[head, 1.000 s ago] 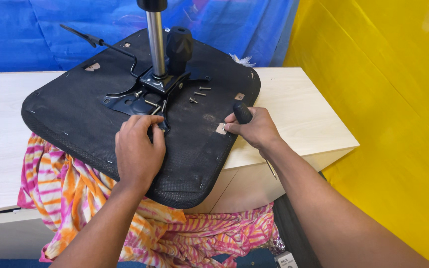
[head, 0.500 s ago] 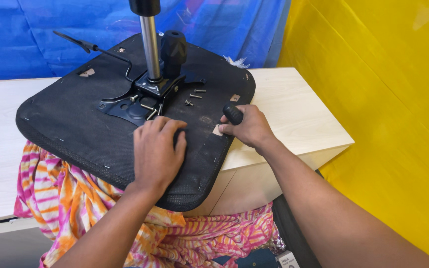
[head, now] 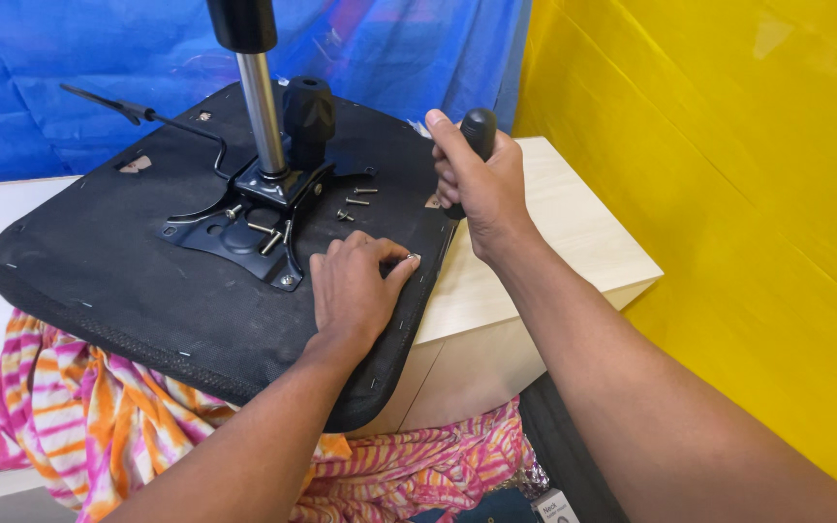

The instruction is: The person uses a screwdriver to fasten screws into the underside of an office chair seat, securing the gas-lift mechanism to the seat base. The person works on multiple screw holes around the central mounting plate.

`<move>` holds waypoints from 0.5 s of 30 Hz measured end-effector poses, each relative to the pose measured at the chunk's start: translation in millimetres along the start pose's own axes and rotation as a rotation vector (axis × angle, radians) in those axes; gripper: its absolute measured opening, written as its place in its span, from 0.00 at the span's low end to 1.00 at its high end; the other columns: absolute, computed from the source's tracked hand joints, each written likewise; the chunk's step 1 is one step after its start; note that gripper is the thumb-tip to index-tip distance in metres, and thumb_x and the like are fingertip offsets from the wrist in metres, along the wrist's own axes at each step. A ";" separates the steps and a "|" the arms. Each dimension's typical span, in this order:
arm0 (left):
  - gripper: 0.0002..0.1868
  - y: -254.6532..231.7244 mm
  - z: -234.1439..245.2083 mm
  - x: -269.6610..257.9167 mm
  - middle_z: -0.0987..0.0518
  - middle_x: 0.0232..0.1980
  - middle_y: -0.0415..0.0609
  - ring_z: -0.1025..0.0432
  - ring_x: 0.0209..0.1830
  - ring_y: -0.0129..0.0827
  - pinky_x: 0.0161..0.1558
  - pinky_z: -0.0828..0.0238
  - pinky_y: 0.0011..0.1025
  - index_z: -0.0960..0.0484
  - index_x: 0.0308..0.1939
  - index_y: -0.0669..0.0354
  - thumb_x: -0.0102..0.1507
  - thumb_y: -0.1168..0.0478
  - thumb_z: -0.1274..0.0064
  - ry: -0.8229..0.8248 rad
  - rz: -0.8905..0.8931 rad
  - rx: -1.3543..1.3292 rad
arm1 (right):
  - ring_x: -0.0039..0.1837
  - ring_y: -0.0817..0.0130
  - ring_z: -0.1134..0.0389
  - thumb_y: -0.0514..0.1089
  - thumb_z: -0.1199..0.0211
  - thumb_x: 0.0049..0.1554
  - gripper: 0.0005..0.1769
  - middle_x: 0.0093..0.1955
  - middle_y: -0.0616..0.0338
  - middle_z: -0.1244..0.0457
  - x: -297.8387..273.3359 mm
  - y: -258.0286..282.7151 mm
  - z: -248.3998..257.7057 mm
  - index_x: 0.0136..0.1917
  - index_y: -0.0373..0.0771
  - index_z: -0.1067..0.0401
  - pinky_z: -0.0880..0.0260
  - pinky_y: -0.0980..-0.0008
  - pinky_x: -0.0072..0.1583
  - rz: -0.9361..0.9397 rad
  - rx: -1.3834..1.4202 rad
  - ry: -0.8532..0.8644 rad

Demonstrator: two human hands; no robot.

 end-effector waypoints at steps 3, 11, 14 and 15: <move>0.11 2.2 -2.1 -2.1 0.20 0.43 0.42 0.29 0.49 0.37 0.51 0.42 0.40 0.09 0.43 0.42 0.60 0.49 0.39 -0.001 -0.030 -0.015 | 0.26 0.79 0.48 0.49 0.31 0.57 0.18 0.25 0.68 0.47 3.9 0.8 -6.2 0.35 0.40 0.35 0.45 0.74 0.32 0.018 0.095 -0.009; 0.12 4.8 -5.5 -1.4 0.21 0.41 0.40 0.31 0.47 0.35 0.51 0.43 0.38 0.09 0.46 0.40 0.60 0.51 0.39 0.027 -0.042 -0.032 | 0.26 0.78 0.48 0.42 0.35 0.56 0.13 0.24 0.67 0.47 14.0 -1.5 -11.7 0.34 0.40 0.35 0.45 0.73 0.32 0.036 0.195 0.009; 0.12 3.2 -5.5 -1.8 0.21 0.41 0.39 0.31 0.48 0.34 0.51 0.43 0.38 0.09 0.47 0.40 0.61 0.51 0.40 0.029 -0.047 -0.030 | 0.25 0.78 0.49 0.42 0.35 0.56 0.14 0.24 0.67 0.48 14.9 -1.7 -13.0 0.33 0.40 0.36 0.45 0.73 0.32 0.030 0.187 0.028; 0.12 3.1 -5.4 -1.5 0.21 0.41 0.39 0.31 0.48 0.34 0.51 0.43 0.37 0.10 0.47 0.40 0.61 0.51 0.40 0.033 -0.047 -0.026 | 0.25 0.78 0.49 0.42 0.35 0.56 0.14 0.24 0.67 0.48 15.4 -1.7 -14.1 0.33 0.40 0.36 0.46 0.73 0.32 0.026 0.186 0.037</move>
Point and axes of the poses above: each hand's wrist, its own x-axis towards the middle knuckle, its own z-axis out of the back of the hand, y = z × x, the point moved 8 cm from there along x, towards the middle knuckle
